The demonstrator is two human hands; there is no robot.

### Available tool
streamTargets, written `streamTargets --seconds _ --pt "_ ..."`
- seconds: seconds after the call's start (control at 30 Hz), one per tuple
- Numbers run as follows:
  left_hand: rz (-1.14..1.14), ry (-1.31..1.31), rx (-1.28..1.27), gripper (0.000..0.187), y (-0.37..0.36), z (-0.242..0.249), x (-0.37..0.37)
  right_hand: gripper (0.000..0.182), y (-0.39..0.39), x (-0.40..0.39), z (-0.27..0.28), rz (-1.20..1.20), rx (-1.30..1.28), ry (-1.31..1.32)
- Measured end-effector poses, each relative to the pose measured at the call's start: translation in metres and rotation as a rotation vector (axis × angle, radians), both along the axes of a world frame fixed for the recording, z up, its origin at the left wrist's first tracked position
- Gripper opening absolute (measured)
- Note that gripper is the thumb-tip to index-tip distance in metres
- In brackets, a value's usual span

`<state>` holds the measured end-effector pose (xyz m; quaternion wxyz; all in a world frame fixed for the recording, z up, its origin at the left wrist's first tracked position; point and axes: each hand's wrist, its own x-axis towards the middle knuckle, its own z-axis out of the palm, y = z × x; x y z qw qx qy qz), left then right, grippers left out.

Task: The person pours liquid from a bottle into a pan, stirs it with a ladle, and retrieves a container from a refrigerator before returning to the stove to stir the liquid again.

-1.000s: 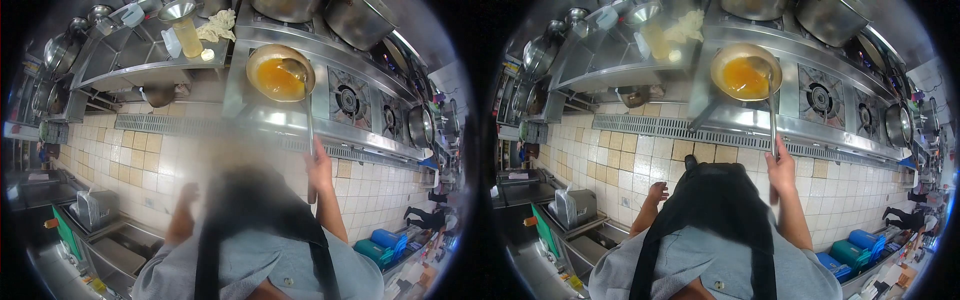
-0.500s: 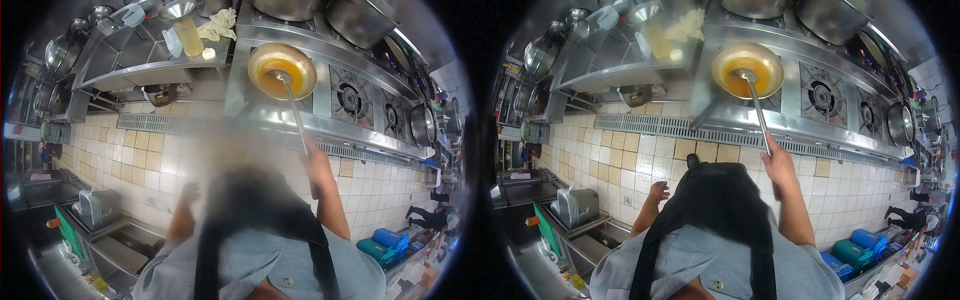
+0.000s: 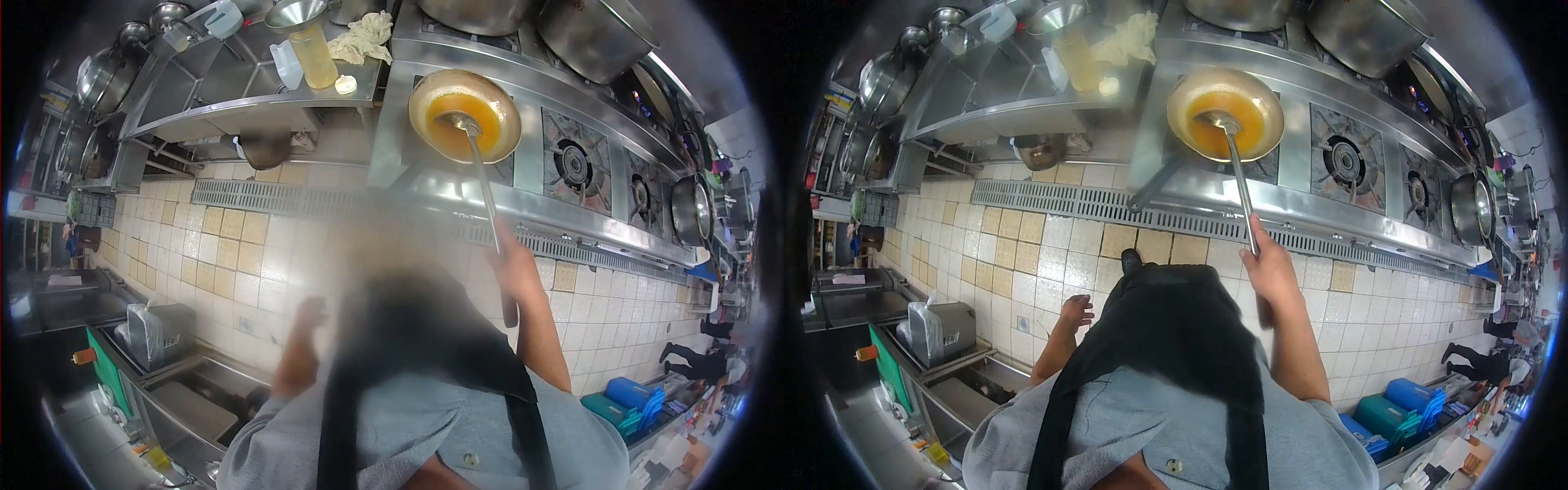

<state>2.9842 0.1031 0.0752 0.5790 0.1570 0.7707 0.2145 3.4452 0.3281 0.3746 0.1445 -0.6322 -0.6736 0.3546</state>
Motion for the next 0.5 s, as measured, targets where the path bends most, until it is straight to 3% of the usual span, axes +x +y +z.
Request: streamTargets --seconds 0.03,0.07,0.13,0.5 --pt "-0.147 0.049 0.087 0.042 -0.007 -0.022 -0.009 0.07 0.0 0.0 0.001 0.0 0.0 0.0" --pt "-0.147 0.049 0.086 0.042 -0.005 -0.013 -0.005 0.07 -0.001 -0.001 0.002 0.0 0.01 0.008" --pt "0.171 -0.144 0.029 0.042 0.003 0.011 0.005 0.069 -0.001 0.0 0.0 0.0 0.021 0.017" --pt "0.128 -0.043 -0.096 0.043 0.023 0.059 0.026 0.068 0.0 0.003 -0.002 0.009 0.021 0.048"
